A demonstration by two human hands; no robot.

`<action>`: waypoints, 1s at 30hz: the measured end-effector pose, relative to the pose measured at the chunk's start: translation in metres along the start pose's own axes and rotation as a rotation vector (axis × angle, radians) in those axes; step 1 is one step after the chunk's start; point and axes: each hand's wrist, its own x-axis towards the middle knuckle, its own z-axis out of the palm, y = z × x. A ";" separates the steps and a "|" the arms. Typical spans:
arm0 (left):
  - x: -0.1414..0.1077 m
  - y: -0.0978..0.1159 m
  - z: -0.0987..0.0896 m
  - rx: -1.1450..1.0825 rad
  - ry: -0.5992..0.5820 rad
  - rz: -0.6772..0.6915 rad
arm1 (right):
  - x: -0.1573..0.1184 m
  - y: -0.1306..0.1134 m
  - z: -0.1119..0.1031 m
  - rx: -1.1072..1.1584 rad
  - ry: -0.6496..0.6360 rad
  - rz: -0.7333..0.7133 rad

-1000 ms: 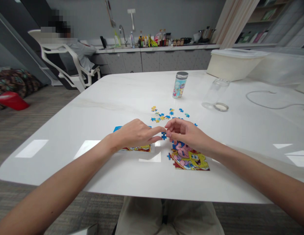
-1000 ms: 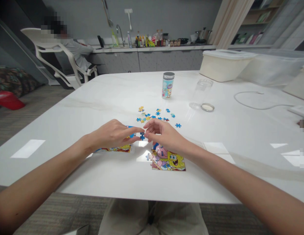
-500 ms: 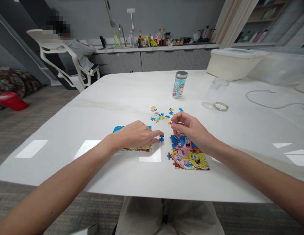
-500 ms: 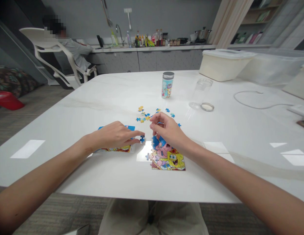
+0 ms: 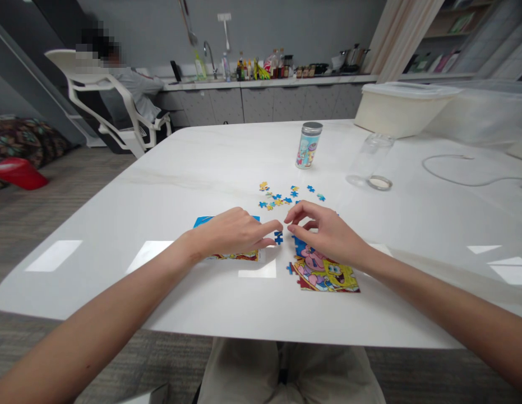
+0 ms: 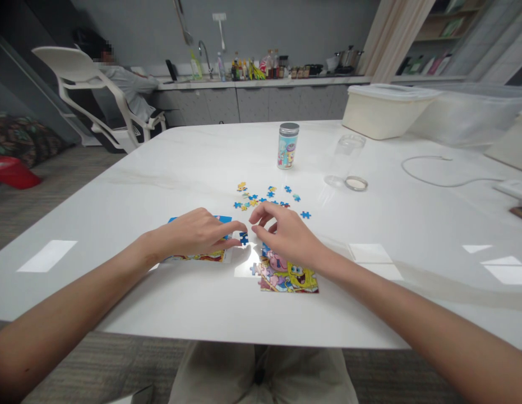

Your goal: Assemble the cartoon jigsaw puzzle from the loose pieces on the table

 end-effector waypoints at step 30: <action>0.001 0.000 -0.003 -0.069 -0.003 0.023 | 0.015 0.021 -0.027 -0.311 0.114 -0.075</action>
